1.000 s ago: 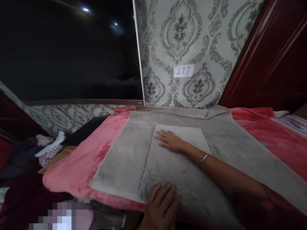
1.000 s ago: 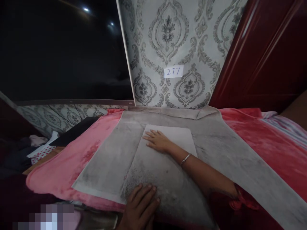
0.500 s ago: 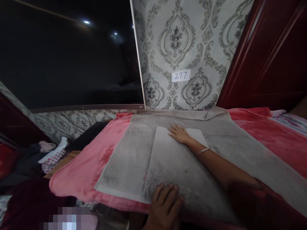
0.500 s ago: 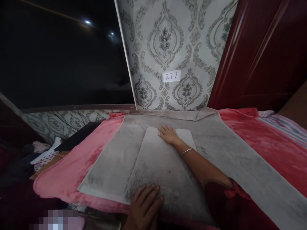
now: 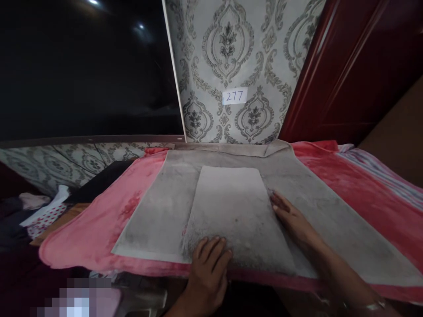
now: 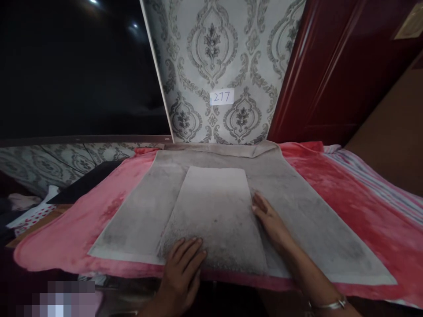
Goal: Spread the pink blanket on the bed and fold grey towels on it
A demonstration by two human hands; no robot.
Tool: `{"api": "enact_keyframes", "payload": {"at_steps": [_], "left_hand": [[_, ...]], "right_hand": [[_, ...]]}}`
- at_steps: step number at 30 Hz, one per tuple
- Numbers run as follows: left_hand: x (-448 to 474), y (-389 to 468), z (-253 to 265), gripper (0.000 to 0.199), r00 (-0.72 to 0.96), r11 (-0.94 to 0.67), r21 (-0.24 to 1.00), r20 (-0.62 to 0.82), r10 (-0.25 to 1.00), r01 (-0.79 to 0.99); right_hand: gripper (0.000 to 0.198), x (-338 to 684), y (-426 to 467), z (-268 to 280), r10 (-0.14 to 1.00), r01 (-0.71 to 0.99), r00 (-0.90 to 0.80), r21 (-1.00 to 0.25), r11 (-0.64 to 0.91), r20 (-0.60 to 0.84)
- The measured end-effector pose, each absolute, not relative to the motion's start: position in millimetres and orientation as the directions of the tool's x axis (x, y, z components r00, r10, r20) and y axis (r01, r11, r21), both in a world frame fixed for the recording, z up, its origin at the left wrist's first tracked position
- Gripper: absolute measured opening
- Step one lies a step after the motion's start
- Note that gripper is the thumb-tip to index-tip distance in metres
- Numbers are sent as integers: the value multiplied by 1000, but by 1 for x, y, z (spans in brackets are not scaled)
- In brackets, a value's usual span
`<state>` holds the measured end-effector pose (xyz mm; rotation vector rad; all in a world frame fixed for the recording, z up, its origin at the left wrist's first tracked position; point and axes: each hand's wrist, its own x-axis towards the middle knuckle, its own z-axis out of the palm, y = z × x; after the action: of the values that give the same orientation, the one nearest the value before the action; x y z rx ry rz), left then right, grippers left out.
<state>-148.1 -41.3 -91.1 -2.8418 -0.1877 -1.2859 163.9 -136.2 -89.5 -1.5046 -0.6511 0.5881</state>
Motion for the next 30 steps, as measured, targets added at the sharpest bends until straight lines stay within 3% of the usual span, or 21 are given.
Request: {"api": "enact_keyframes", "payload": {"at_steps": [5,10,14,20,26,30], "left_hand": [[-150,-40,-91,51,673,-993,33,733,100,111],[-151,-39,-89,51,697,-990,4,710,100,138],[-149,-40,-89,48,700,-990,13,706,107,139],[-147,-40,-88,46,657,-992,61,745,119,111],[-148,-41,-86,46,647,-992,71,752,122,104],[-147,-40,-87,44,648,-993,71,753,117,97]], "right_hand": [[76,115,-149,-67,654,-297,739,-950,95,-165],[50,95,-169,-55,710,-580,602,-811,74,-365],[41,70,-186,-61,699,-739,526,-667,92,-485],[52,23,-188,-84,782,-730,568,-596,334,-257],[62,-7,-179,-99,762,-691,587,-659,295,-274],[53,-19,-169,-99,748,-675,604,-675,297,-275]]}}
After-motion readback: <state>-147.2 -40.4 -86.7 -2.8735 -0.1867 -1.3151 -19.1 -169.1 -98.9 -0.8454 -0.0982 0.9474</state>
